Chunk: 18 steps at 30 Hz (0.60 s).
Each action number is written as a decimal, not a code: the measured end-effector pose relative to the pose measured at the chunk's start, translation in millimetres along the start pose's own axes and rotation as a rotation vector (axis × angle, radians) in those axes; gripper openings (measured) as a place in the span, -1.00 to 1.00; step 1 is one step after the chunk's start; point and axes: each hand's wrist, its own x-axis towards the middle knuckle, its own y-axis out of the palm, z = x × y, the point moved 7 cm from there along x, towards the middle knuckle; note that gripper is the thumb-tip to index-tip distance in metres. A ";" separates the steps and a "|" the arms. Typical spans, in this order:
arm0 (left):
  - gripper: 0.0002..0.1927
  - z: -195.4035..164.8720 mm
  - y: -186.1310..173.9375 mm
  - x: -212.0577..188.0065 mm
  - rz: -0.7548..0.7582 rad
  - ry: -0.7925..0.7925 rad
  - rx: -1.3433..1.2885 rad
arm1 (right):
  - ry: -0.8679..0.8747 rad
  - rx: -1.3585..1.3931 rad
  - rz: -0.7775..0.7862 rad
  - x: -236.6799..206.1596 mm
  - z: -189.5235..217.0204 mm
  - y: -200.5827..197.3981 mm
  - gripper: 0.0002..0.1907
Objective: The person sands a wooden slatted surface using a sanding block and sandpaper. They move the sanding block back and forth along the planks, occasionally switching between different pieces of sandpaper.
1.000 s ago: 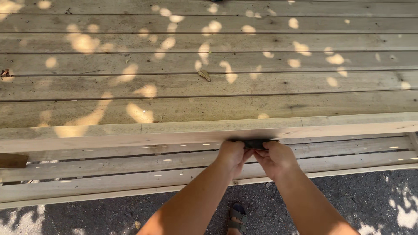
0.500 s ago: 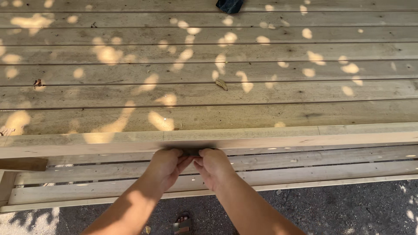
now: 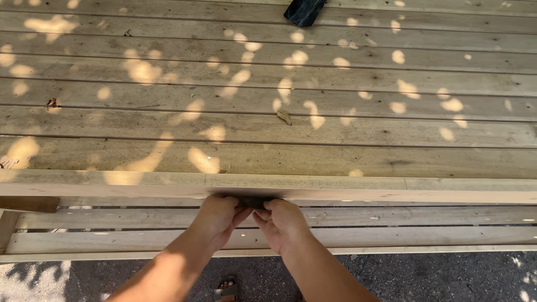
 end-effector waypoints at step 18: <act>-0.70 62.1 90.6 15.1 0.112 -0.133 -0.146 | -0.064 0.000 -0.064 6.1 59.0 -85.0 -0.63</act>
